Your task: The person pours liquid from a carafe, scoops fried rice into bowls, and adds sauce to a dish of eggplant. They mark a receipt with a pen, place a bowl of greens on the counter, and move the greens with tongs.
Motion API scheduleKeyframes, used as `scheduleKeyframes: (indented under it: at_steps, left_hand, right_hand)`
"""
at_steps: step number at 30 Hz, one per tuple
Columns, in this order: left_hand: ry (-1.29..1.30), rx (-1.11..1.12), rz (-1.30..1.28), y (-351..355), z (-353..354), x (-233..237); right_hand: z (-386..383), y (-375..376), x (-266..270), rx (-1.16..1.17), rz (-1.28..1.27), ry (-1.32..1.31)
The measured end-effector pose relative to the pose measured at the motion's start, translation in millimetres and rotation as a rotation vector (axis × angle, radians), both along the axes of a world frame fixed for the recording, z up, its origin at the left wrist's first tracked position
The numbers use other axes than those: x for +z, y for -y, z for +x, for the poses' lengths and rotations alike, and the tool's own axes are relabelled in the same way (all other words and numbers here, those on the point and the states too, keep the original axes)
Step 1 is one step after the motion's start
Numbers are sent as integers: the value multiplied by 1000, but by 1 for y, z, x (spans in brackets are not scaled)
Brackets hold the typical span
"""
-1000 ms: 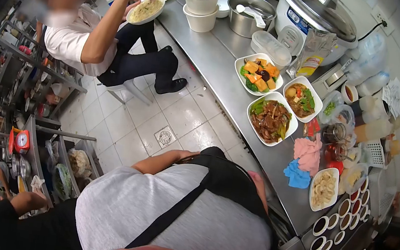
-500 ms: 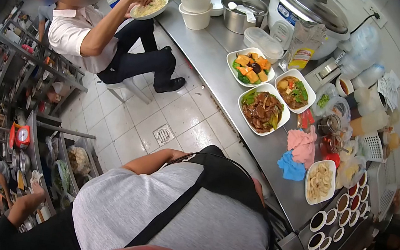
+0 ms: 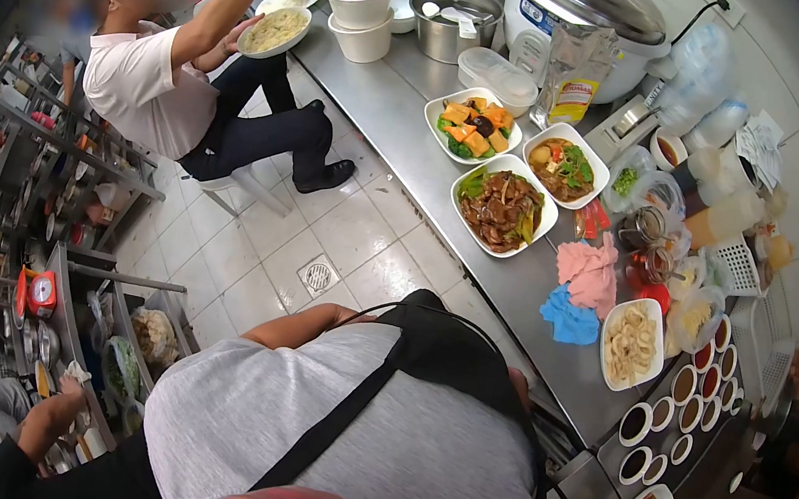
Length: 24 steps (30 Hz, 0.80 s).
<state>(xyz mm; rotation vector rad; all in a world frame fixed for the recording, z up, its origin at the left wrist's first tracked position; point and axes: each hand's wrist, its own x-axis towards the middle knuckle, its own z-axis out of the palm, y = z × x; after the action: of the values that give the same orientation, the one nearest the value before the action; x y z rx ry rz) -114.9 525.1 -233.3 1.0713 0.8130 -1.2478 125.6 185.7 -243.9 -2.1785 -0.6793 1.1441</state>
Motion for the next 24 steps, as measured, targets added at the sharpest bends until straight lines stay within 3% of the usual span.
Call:
scheduleKeyframes:
  at_steps: [11, 12, 15, 16, 20, 22, 23, 24]
  left_hand:
    - [49, -121, -20, -3, 39, 36]
    - [9, -114, 4, -6, 42, 10]
    - [367, -76, 16, -15, 37, -67]
    - [378, -71, 15, -16, 38, -64]
    - [160, -45, -2, -22, 35, -34]
    - [100, -49, 21, -27, 38, -21]
    - [83, -56, 41, -29, 42, -19]
    - [75, -58, 56, -32, 44, -16]
  right_hand:
    - [5, 13, -27, 122, -132, 150]
    - [5, 16, -31, 134, -142, 166]
    - [6, 20, -45, 203, -175, 254]
    - [5, 22, -49, 225, -187, 291]
    - [-8, 37, -81, 331, -298, 467]
    - [-21, 51, -87, 275, -340, 491]
    - [-28, 53, -75, 113, -244, 447]
    - [-29, 46, -54, 108, -235, 451]
